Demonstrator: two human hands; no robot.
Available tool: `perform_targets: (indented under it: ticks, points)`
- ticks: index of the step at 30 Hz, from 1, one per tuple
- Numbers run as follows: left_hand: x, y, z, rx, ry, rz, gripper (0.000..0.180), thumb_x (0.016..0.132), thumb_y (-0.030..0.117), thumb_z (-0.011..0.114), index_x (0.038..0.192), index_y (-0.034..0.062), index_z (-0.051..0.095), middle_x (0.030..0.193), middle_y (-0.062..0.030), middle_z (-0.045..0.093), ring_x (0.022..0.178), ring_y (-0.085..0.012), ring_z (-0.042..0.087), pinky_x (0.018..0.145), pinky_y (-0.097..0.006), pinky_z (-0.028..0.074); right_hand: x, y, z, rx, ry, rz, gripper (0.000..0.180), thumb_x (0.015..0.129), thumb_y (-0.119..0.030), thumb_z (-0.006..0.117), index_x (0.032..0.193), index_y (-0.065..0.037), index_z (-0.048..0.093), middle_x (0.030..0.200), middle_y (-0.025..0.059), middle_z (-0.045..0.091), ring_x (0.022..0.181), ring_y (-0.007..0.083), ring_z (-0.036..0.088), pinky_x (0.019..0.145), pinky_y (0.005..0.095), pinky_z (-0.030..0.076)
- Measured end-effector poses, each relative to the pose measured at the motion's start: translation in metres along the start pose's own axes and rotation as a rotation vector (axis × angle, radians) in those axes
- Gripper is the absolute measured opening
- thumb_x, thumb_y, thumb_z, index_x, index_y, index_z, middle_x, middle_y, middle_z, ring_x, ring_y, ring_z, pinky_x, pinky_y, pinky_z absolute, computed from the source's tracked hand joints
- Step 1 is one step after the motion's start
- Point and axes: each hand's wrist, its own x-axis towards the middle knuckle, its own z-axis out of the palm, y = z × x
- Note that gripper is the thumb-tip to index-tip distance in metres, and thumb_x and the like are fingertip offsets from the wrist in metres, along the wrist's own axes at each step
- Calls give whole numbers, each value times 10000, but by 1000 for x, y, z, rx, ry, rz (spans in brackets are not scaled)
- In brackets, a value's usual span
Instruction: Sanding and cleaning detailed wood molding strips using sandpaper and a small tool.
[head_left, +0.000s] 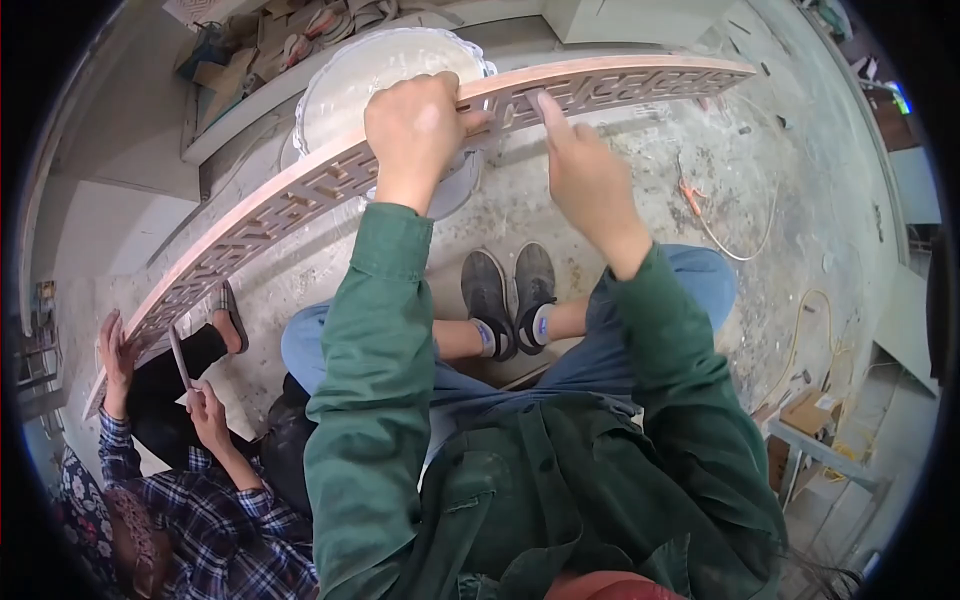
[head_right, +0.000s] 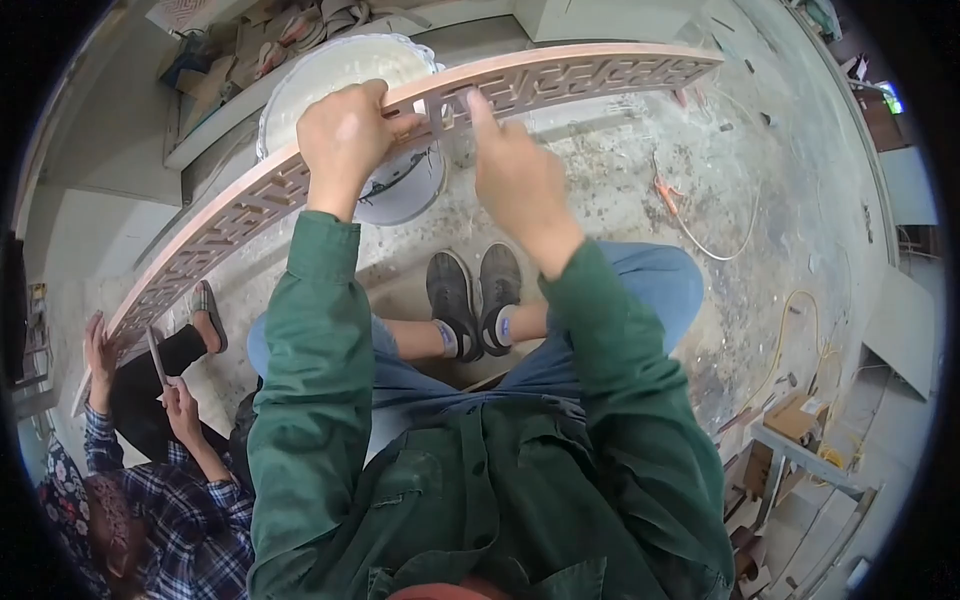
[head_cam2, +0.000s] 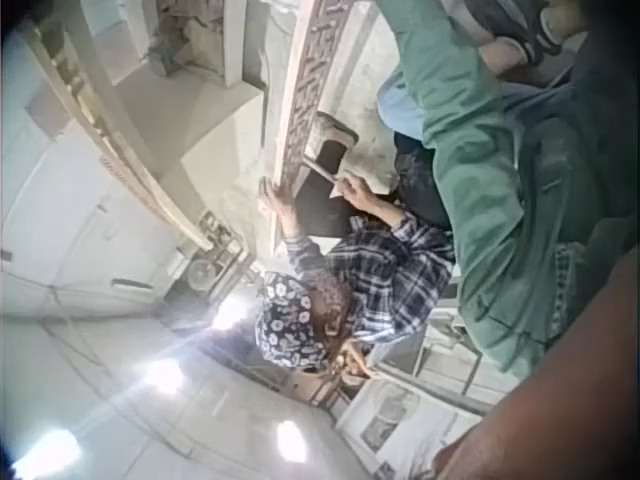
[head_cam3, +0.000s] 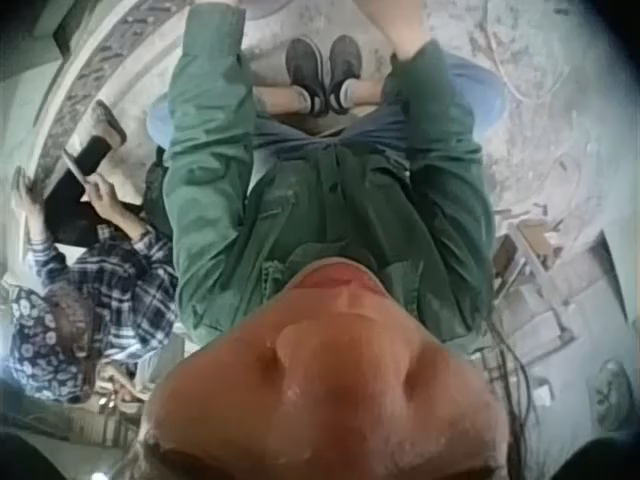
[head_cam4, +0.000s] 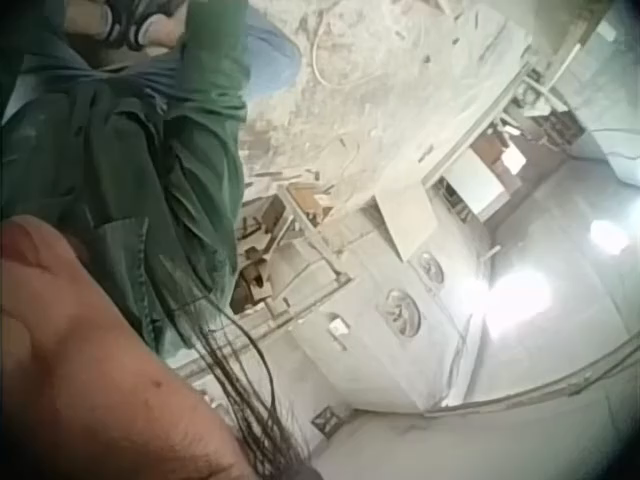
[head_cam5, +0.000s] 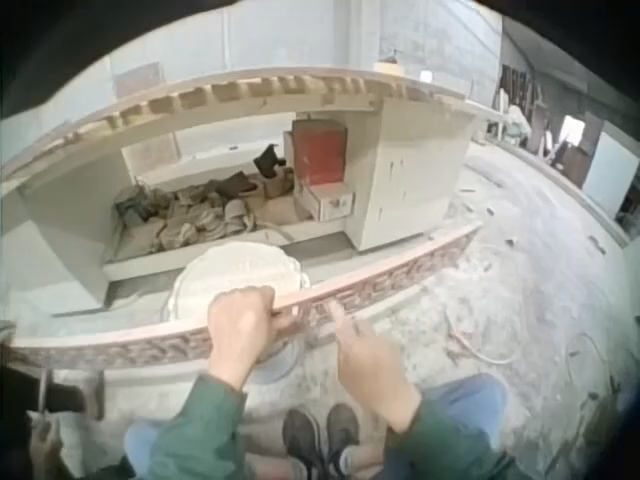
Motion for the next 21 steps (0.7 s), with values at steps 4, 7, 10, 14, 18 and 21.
perform_targets:
  ticks: [4, 7, 10, 14, 18, 21]
  points:
    - [-7, -4, 4, -21, 9, -3, 385, 598, 436, 807, 677, 96, 643, 626, -94, 632, 599, -271, 634, 546, -389, 462, -10, -17, 5, 26, 85, 15, 597, 883, -99, 536, 1450, -162, 361, 895, 161, 595, 672, 377, 617, 561, 483, 490]
    - [-7, -2, 4, 25, -2, 23, 386, 604, 433, 805, 681, 92, 641, 628, -93, 631, 602, -279, 632, 546, -386, 458, -31, -27, -4, 45, 30, 43, 586, 879, -78, 513, 1440, -159, 366, 883, 164, 579, 687, 384, 607, 575, 481, 486]
    - [0, 3, 0, -21, 65, 40, 377, 607, 426, 804, 677, 95, 637, 626, -92, 628, 605, -284, 631, 548, -390, 454, -8, -6, -4, 48, 79, 13, 608, 870, -74, 518, 1451, -122, 347, 870, 163, 575, 666, 385, 603, 595, 486, 489]
    - [-6, 0, 4, -9, -6, -2, 380, 599, 421, 807, 666, 92, 628, 637, -94, 635, 611, -285, 634, 560, -396, 462, -8, -17, 0, 39, 91, 1, 620, 867, -70, 518, 1458, -118, 338, 873, 165, 577, 664, 383, 604, 590, 481, 492]
    - [-8, 3, 6, 5, 5, 12, 384, 602, 426, 805, 665, 92, 626, 640, -93, 637, 613, -287, 632, 561, -399, 463, -36, -25, 0, -13, 22, 51, 616, 874, -65, 511, 1462, -129, 337, 849, 156, 565, 644, 369, 605, 555, 470, 496]
    - [-1, 2, -3, 1, 38, 17, 367, 615, 412, 804, 665, 94, 628, 627, -94, 633, 608, -285, 633, 548, -392, 465, -6, -7, -3, -1, 140, -92, 663, 824, -60, 528, 1456, -57, 328, 831, 156, 553, 561, 336, 610, 526, 443, 515]
